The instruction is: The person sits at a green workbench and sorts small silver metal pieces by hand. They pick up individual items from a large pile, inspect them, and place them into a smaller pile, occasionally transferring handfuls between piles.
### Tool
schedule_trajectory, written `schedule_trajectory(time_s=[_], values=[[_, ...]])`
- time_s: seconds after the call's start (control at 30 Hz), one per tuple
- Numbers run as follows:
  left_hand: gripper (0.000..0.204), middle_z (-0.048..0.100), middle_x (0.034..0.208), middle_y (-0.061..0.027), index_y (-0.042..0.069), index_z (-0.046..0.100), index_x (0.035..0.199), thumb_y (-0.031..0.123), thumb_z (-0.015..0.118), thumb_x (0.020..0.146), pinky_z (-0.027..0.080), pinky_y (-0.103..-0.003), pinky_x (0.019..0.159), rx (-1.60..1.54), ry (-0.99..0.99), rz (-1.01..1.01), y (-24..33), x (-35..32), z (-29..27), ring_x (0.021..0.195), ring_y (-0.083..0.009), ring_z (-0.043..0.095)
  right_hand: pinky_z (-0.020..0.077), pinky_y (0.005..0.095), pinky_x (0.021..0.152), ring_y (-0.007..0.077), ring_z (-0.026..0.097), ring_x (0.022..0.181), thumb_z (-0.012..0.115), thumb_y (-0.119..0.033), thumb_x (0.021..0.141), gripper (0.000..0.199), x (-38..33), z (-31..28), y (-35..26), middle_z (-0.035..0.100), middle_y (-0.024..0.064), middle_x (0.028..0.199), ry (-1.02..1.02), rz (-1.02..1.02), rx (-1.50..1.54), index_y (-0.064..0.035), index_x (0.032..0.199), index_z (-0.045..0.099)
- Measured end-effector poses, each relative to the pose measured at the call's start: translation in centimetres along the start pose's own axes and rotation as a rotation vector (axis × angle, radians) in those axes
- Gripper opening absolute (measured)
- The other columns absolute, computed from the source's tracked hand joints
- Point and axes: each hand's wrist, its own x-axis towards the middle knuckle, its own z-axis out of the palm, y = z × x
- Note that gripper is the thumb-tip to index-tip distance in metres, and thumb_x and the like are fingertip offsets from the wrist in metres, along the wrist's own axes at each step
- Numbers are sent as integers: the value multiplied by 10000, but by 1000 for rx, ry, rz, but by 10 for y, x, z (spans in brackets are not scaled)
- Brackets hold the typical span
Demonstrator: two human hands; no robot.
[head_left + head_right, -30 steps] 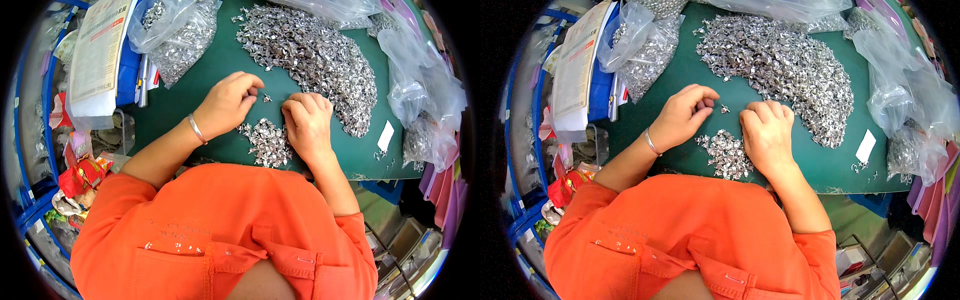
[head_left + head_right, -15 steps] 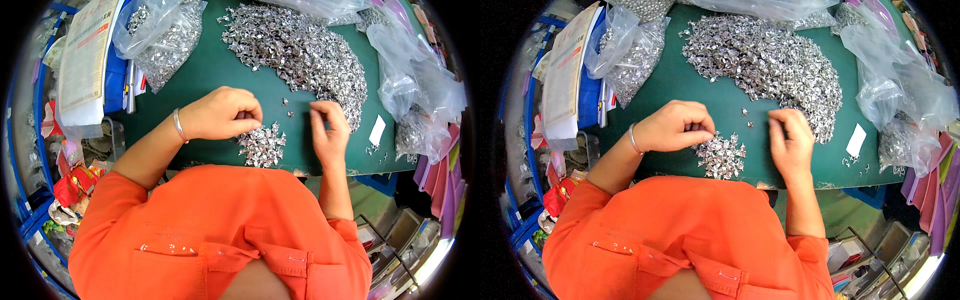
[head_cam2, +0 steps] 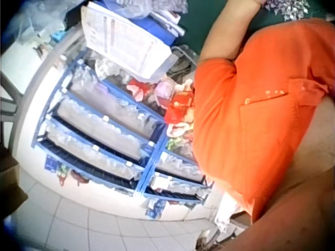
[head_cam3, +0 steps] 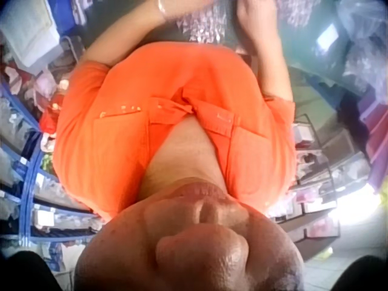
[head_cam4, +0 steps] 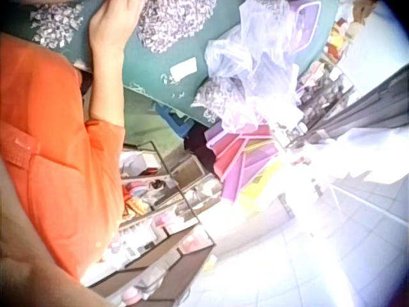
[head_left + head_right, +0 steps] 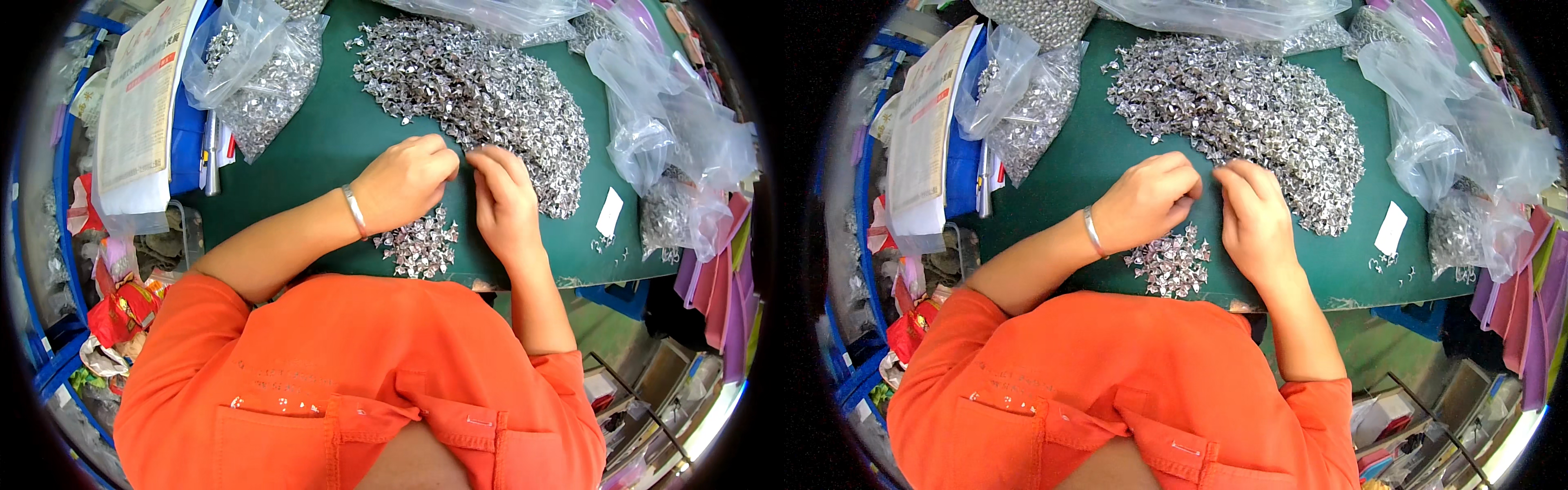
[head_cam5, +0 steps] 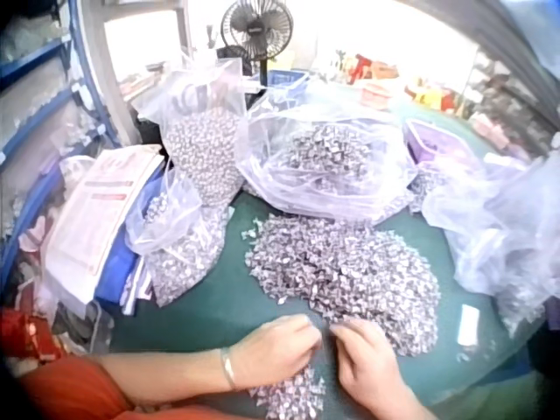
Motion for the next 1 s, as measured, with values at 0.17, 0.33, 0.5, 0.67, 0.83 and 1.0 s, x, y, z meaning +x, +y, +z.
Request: schedule_trajectory(time_s=[0.17,0.33,0.5,0.67,0.83,1.0], values=[[171,588,897,-97,37,611,884,-53,688,761,508,-390,755,10,54,-59,12,-20,-26,846,-315,617,495,434,934,376,585,1080,584,106,788,384,8,7,-11,619,173,1192,-173,-15,78,10,1154,650],[182,658,945,-89,46,657,926,-36,729,780,513,-387,775,9,5,-78,8,-38,-38,876,-295,638,510,426,902,373,608,1036,583,122,796,366,4,9,-5,634,170,1136,-100,63,91,-6,1132,655],[101,676,929,-107,13,690,978,-18,658,887,514,-320,737,-106,69,-258,4,-40,-48,821,-242,666,519,408,818,340,624,939,669,41,845,216,5,9,-8,640,140,1021,-48,76,75,-10,1055,672],[107,684,995,-67,-6,680,1034,-12,627,941,537,-243,790,-177,231,-425,-5,-27,-54,890,-123,676,516,389,753,298,613,882,738,10,786,175,7,16,-11,628,91,935,-62,-60,-72,-40,940,671],[119,672,961,-67,4,683,1038,-13,637,930,525,-243,738,-142,236,-399,-7,-25,-53,819,-112,653,521,378,675,288,617,795,758,11,762,173,-5,7,-9,645,78,914,-65,-181,-20,-44,895,662],[163,645,954,-85,14,686,1046,-7,668,885,511,-275,697,-91,188,-310,-5,-19,-45,763,-155,631,547,385,742,305,664,851,750,14,801,156,-10,-11,-6,674,122,954,-76,-6,98,-18,939,683]])
